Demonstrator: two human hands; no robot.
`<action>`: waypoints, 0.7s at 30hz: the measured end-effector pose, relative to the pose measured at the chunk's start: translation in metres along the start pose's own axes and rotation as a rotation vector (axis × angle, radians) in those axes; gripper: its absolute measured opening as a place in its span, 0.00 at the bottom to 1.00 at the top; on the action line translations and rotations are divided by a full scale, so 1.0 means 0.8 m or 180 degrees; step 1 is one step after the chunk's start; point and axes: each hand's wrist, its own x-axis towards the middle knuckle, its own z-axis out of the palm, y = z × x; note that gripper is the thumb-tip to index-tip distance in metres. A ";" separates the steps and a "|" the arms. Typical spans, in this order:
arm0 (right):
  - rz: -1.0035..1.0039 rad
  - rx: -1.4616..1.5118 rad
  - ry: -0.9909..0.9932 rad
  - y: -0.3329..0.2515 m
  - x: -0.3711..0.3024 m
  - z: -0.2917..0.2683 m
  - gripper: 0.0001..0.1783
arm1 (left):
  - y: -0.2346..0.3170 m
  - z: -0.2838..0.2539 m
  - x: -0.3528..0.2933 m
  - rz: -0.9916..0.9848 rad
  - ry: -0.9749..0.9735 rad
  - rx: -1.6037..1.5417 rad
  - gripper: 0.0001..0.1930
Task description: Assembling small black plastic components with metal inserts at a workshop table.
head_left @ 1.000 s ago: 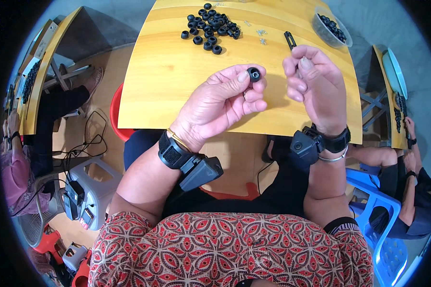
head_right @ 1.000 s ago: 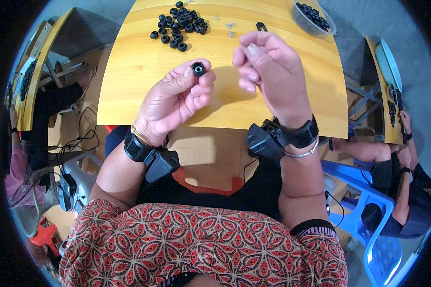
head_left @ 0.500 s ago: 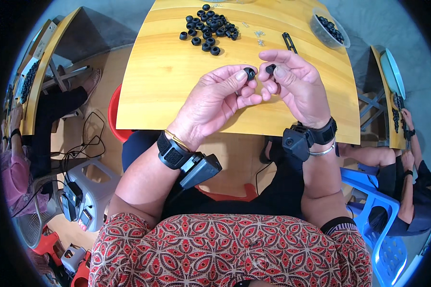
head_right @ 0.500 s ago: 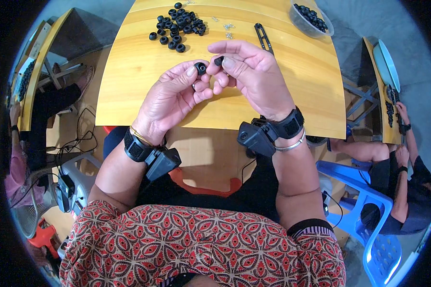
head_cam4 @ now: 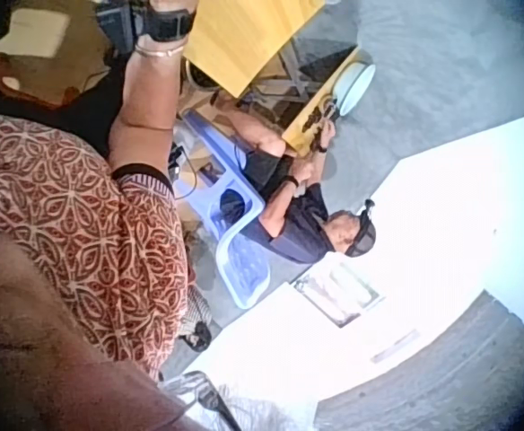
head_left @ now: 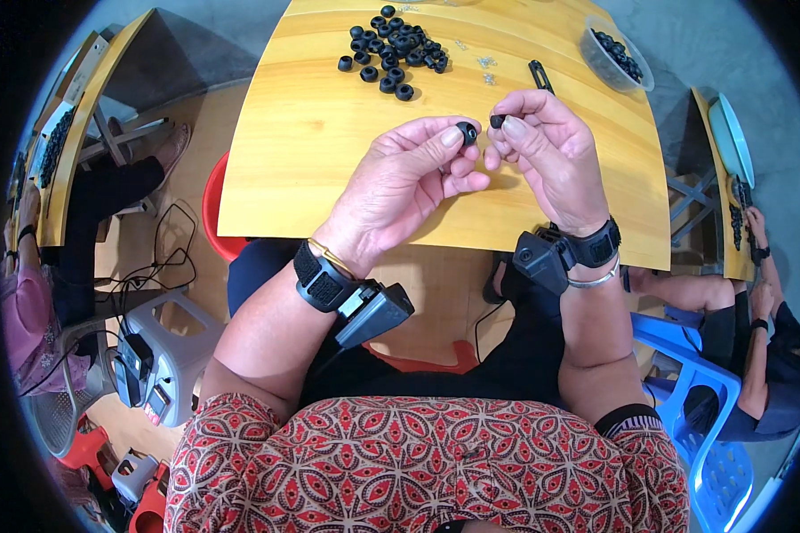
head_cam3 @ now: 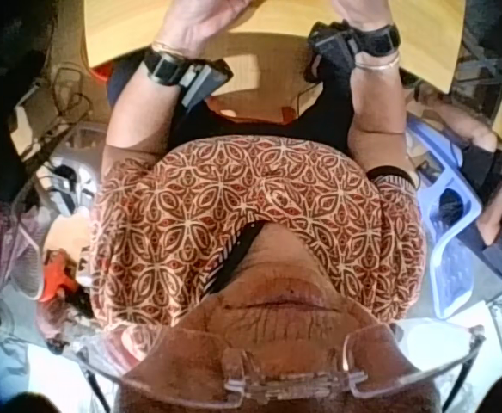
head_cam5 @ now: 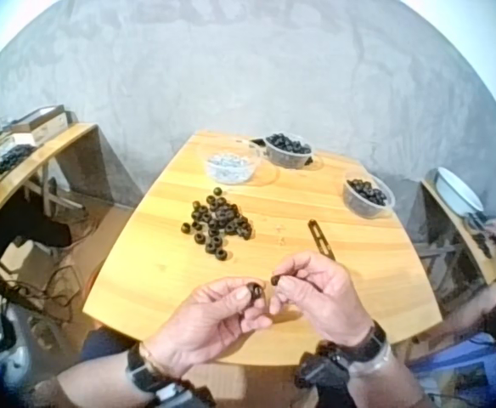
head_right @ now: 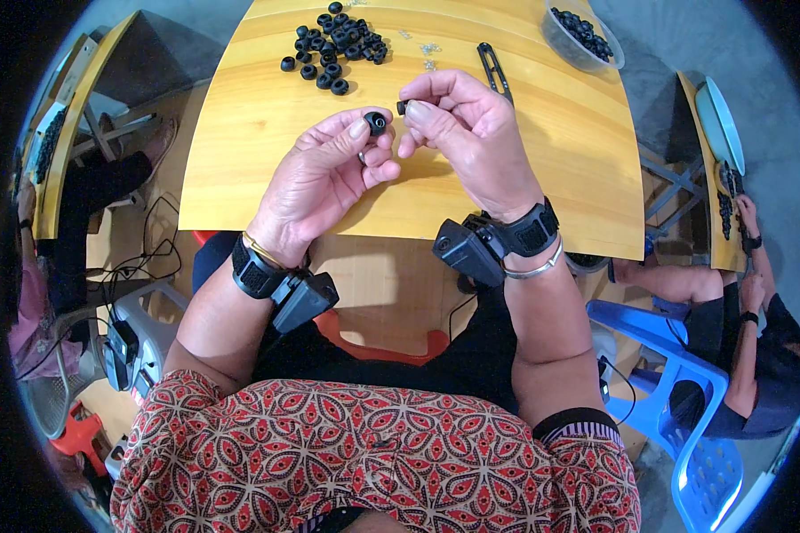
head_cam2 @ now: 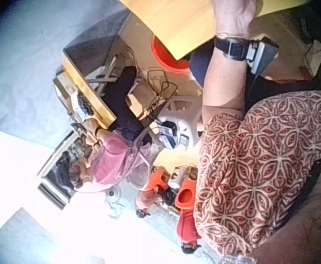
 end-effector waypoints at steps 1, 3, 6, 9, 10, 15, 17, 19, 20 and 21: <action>-0.0017 -0.0092 0.0022 0.000 0.000 0.000 0.07 | 0.000 0.001 0.000 0.0012 0.0012 0.0015 0.11; -0.0057 -0.0275 0.0063 0.000 0.000 0.002 0.07 | 0.000 0.002 0.000 0.0017 -0.0030 0.0033 0.11; -0.0302 -0.0625 0.0024 0.002 -0.001 0.007 0.08 | 0.000 0.004 0.002 0.0028 0.0030 -0.0017 0.10; -0.0522 -0.1136 0.0098 0.008 -0.001 0.011 0.09 | 0.002 0.005 0.002 0.0045 0.0055 -0.0072 0.10; -0.0612 -0.1329 0.0086 0.010 -0.001 0.011 0.09 | 0.002 0.004 0.002 0.0051 0.0046 -0.0085 0.10; -0.1137 -0.2466 0.0072 0.003 -0.003 0.018 0.12 | 0.002 -0.006 0.001 0.0010 -0.0051 -0.0133 0.09; -0.1378 -0.2738 0.0108 0.002 -0.005 0.020 0.12 | 0.003 -0.005 0.001 -0.0038 -0.0054 -0.0159 0.09; -0.1570 -0.3077 0.0097 -0.001 -0.006 0.019 0.13 | 0.004 -0.003 0.001 -0.0059 -0.0156 -0.0229 0.09; -0.1642 -0.3273 0.0064 -0.005 -0.005 0.019 0.13 | 0.004 -0.003 0.000 -0.0060 -0.0145 -0.0221 0.09; -0.1713 -0.3470 0.0030 -0.008 -0.005 0.019 0.12 | 0.004 -0.003 -0.001 -0.0061 -0.0134 -0.0212 0.09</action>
